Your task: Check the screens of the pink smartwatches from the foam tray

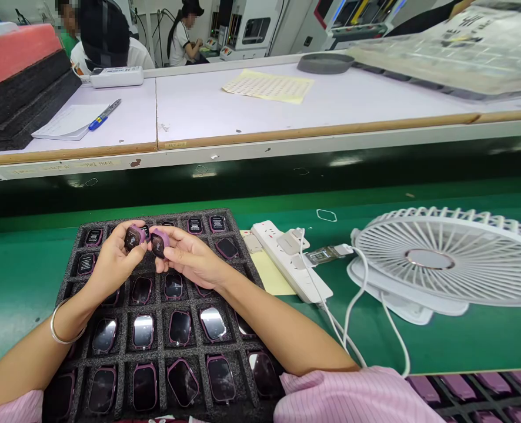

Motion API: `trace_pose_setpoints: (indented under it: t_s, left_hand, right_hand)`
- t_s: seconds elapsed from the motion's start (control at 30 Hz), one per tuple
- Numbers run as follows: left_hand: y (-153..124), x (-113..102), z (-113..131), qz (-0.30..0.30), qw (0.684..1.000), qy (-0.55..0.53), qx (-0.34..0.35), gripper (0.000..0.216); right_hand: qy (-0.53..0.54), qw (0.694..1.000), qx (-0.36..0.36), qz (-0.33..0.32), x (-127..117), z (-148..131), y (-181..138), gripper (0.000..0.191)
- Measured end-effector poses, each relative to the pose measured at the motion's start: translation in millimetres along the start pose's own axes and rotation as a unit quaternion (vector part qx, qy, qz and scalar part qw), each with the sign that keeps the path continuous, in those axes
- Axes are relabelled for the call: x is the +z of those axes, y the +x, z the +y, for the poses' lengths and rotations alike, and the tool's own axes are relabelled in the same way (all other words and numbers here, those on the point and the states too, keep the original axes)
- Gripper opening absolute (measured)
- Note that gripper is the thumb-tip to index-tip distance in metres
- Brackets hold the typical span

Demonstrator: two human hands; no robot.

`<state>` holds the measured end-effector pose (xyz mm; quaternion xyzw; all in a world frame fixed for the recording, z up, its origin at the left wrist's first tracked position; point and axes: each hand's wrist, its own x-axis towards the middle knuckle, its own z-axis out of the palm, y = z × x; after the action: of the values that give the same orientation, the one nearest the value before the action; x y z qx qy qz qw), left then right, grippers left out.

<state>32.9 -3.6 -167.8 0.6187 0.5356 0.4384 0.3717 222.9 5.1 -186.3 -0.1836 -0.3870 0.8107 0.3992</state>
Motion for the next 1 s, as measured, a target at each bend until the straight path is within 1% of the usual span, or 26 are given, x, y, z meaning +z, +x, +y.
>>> trace_pose_setpoints:
  t_s: [0.13, 0.2, 0.27, 0.37, 0.4, 0.47, 0.53, 0.67, 0.8, 1.0]
  left_hand:
    - [3, 0, -3, -0.003, 1.0, -0.004, -0.002, 0.038]
    - [6, 0, -5, 0.002, 0.999, -0.031, -0.019, 0.035]
    - [9, 0, -6, 0.0, 0.994, -0.084, -0.064, 0.038]
    - [11, 0, -5, -0.017, 0.97, -0.192, -0.148, 0.057]
    - [11, 0, -4, -0.019, 0.959, -0.227, -0.167, 0.062]
    - [12, -1, -1, -0.019, 0.942, -0.277, -0.186, 0.065]
    - [12, -2, 0, -0.021, 0.934, -0.302, -0.187, 0.064]
    - [12, -2, 1, -0.042, 0.933, -0.31, -0.179, 0.065]
    - [11, -2, 2, -0.053, 0.938, -0.299, -0.164, 0.058]
    - [9, -2, 0, -0.066, 0.947, -0.276, -0.15, 0.045]
  right_hand:
    - [0.009, 1.0, -0.001, -0.01, -2, 1, 2, 0.044]
    - [0.02, 1.0, 0.0, -0.002, -3, 1, 4, 0.044]
    - [0.031, 0.999, 0.007, 0.016, -6, 0, 8, 0.042]
    - [0.052, 0.998, 0.022, 0.04, -9, -2, 12, 0.04]
    - [0.055, 0.997, 0.023, 0.048, -9, -2, 13, 0.04]
    - [0.045, 0.996, 0.017, 0.07, -10, -3, 13, 0.043]
    - [0.016, 0.995, 0.002, 0.094, -10, -4, 12, 0.045]
    - [-0.049, 0.99, -0.033, 0.125, -8, -4, 9, 0.044]
    - [-0.082, 0.987, -0.059, 0.122, -6, -3, 8, 0.039]
    - [-0.114, 0.984, -0.075, 0.111, -5, -1, 8, 0.039]
